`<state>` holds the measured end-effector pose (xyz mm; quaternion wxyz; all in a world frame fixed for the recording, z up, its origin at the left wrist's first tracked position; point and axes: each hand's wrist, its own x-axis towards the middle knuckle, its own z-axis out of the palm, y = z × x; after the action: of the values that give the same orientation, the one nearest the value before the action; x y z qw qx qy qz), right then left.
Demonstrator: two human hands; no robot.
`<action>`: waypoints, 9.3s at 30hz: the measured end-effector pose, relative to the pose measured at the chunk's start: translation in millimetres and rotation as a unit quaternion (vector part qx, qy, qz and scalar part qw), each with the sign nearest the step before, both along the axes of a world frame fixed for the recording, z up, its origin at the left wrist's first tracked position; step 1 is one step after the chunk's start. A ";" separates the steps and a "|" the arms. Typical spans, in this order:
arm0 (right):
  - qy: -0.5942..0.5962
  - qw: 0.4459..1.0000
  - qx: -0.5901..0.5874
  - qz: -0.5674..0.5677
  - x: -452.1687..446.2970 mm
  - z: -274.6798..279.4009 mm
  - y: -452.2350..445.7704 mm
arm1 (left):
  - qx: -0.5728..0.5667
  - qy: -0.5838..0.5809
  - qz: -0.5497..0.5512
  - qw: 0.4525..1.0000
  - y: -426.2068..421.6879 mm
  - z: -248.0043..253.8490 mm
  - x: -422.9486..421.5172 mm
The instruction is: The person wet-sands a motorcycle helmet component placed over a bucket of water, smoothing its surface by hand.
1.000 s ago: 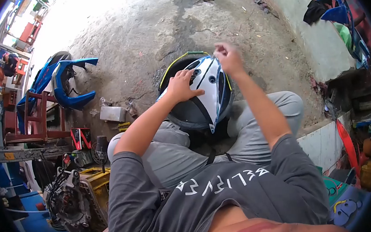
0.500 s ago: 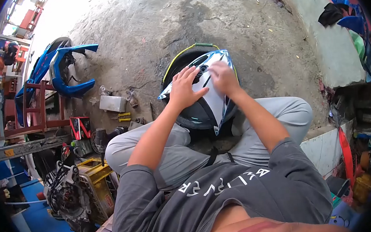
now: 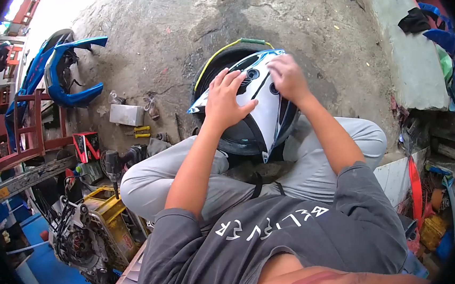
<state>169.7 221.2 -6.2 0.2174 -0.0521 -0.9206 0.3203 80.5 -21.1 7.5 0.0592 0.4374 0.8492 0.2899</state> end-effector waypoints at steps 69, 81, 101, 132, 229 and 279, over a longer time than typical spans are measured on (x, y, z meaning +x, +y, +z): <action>0.041 0.998 0.031 0.048 14.4 -10.3 -14.5 | 0.027 0.025 0.014 0.999 -3.7 -10.8 1.3; 0.015 0.998 0.015 -0.061 7.1 -12.3 10.8 | 0.024 0.029 0.014 0.999 -6.1 -11.2 1.3; -0.071 0.996 0.038 0.045 43.2 8.0 0.5 | 0.025 0.023 0.011 0.999 -5.9 -7.5 2.2; -0.048 0.996 -0.017 0.068 35.7 18.3 -29.4 | 0.038 0.034 0.008 0.999 -2.7 -7.1 1.4; -0.022 0.999 0.029 -0.019 24.5 -3.1 0.0 | 0.026 0.039 0.007 0.999 -5.3 -4.4 1.7; -0.048 0.997 0.004 0.061 34.5 1.8 -32.4 | 0.046 0.040 0.005 0.998 -3.7 -6.1 3.0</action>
<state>204.2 188.8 -4.4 0.1531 -0.0104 -0.9327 0.3263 83.5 -24.7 1.4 0.0037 0.4471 0.8385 0.3114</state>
